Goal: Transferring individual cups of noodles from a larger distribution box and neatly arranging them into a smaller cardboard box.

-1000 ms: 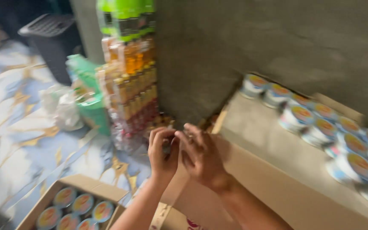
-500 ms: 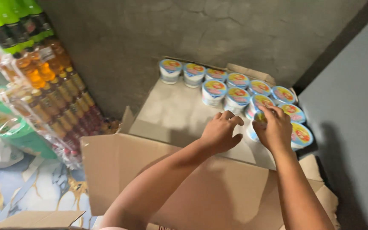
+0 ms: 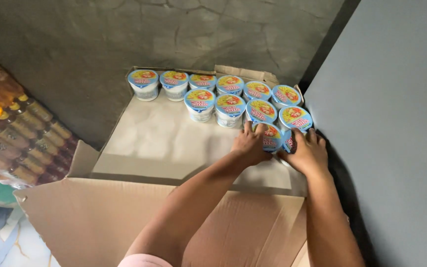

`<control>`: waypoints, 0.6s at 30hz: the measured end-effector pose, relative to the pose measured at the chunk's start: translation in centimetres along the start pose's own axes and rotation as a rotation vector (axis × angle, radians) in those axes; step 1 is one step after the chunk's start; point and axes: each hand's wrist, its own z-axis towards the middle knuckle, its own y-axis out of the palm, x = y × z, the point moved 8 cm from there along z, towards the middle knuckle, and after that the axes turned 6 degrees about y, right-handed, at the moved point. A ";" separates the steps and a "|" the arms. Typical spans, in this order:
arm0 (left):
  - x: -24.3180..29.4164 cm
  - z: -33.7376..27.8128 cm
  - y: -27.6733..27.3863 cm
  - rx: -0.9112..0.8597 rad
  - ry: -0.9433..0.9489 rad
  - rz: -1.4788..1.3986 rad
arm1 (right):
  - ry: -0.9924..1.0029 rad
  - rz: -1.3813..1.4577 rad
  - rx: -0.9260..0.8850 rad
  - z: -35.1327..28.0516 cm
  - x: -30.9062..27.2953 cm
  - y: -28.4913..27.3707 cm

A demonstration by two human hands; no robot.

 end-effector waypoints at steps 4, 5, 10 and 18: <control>0.0 -0.3 -0.9 0.044 0.032 -0.025 | 0.022 -0.045 -0.057 -0.9 -0.3 -0.6; -0.3 -0.4 -1.0 0.038 0.031 -0.043 | 0.001 -0.070 -0.055 -0.9 -0.2 -0.4; -0.9 -1.4 -2.5 0.059 0.004 -0.054 | 0.047 -0.074 -0.050 -2.9 -2.2 -3.1; -2.6 -4.6 -5.0 0.125 0.021 -0.029 | -0.158 0.202 0.097 -4.7 -4.4 -4.1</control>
